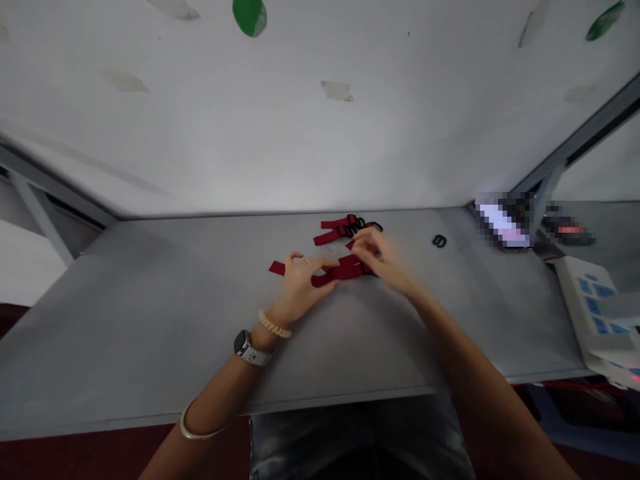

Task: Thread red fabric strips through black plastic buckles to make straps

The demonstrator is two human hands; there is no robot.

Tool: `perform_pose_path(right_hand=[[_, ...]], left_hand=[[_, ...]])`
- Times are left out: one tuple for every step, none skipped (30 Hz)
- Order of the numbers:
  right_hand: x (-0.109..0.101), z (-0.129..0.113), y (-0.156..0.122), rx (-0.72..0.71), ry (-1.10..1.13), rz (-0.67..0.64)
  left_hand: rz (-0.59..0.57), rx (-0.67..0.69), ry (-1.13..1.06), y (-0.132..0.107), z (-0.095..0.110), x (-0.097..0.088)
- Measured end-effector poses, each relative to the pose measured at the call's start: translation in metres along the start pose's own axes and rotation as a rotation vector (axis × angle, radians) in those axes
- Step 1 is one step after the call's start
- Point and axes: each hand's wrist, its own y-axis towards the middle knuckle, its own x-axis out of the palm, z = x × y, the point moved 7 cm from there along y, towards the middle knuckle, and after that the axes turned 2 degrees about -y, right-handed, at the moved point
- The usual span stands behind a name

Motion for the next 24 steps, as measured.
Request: perform_pose_path(right_hand=[[-0.024, 0.011, 0.003, -0.008, -0.152, 0.133], [-0.048, 0.024, 0.003, 0.005, -0.315, 0.239], [-0.072, 0.04, 0.002, 0.031, -0.468, 0.33], [-0.094, 0.058, 0.0, 0.08, -0.594, 0.375], [-0.113, 0.077, -0.003, 0.143, -0.68, 0.401], [-0.129, 0.096, -0.007, 0.204, -0.731, 0.41], [-0.143, 0.112, -0.012, 0.254, -0.765, 0.413], [-0.152, 0.126, -0.016, 0.298, -0.792, 0.401], [-0.157, 0.138, -0.019, 0.342, -0.806, 0.362], [-0.159, 0.147, -0.023, 0.387, -0.802, 0.321], [-0.16, 0.152, -0.025, 0.423, -0.793, 0.287], [-0.158, 0.155, -0.026, 0.446, -0.78, 0.258], [-0.157, 0.155, -0.026, 0.457, -0.767, 0.241], [-0.154, 0.152, -0.026, 0.457, -0.755, 0.233], [-0.151, 0.148, -0.024, 0.45, -0.744, 0.229], [-0.147, 0.142, -0.022, 0.438, -0.732, 0.228], [-0.143, 0.137, -0.02, 0.423, -0.716, 0.227], [-0.138, 0.131, -0.017, 0.411, -0.692, 0.224], [-0.133, 0.126, -0.015, 0.399, -0.659, 0.218], [-0.127, 0.121, -0.012, 0.389, -0.62, 0.209], [-0.121, 0.117, -0.01, 0.382, -0.583, 0.197], [-0.116, 0.113, -0.008, 0.377, -0.562, 0.186], [-0.113, 0.109, -0.006, 0.369, -0.56, 0.179], [-0.111, 0.106, -0.005, 0.356, -0.573, 0.177]], left_hand=[[0.01, -0.019, -0.008, 0.0, -0.001, -0.001], [0.02, -0.037, -0.017, 0.001, -0.003, -0.002], [0.034, -0.053, -0.025, 0.001, -0.004, -0.004], [0.045, -0.066, -0.032, 0.002, -0.004, -0.005], [0.052, -0.074, -0.04, 0.002, -0.005, -0.006], [0.059, -0.082, -0.049, 0.003, -0.005, -0.007], [0.065, -0.09, -0.061, 0.003, -0.006, -0.008], [0.071, -0.097, -0.08, 0.003, -0.006, -0.009], [0.076, -0.102, -0.107, 0.003, -0.007, -0.009], [0.08, -0.107, -0.143, 0.003, -0.007, -0.01], [0.086, -0.112, -0.184, 0.003, -0.008, -0.01], [0.091, -0.119, -0.227, 0.003, -0.01, -0.01], [0.092, -0.129, -0.265, 0.003, -0.011, -0.01], [0.092, -0.142, -0.295, 0.003, -0.013, -0.01], [0.09, -0.157, -0.315, 0.003, -0.015, -0.009], [0.087, -0.171, -0.328, 0.003, -0.016, -0.009], [0.084, -0.181, -0.337, 0.003, -0.017, -0.008], [0.081, -0.186, -0.343, 0.003, -0.017, -0.008], [0.082, -0.185, -0.348, 0.003, -0.017, -0.008], [0.083, -0.179, -0.353, 0.003, -0.016, -0.008], [0.084, -0.171, -0.356, 0.003, -0.016, -0.008], [0.084, -0.164, -0.357, 0.003, -0.015, -0.008], [0.082, -0.159, -0.358, 0.003, -0.014, -0.008], [0.082, -0.156, -0.357, 0.003, -0.013, -0.008]])
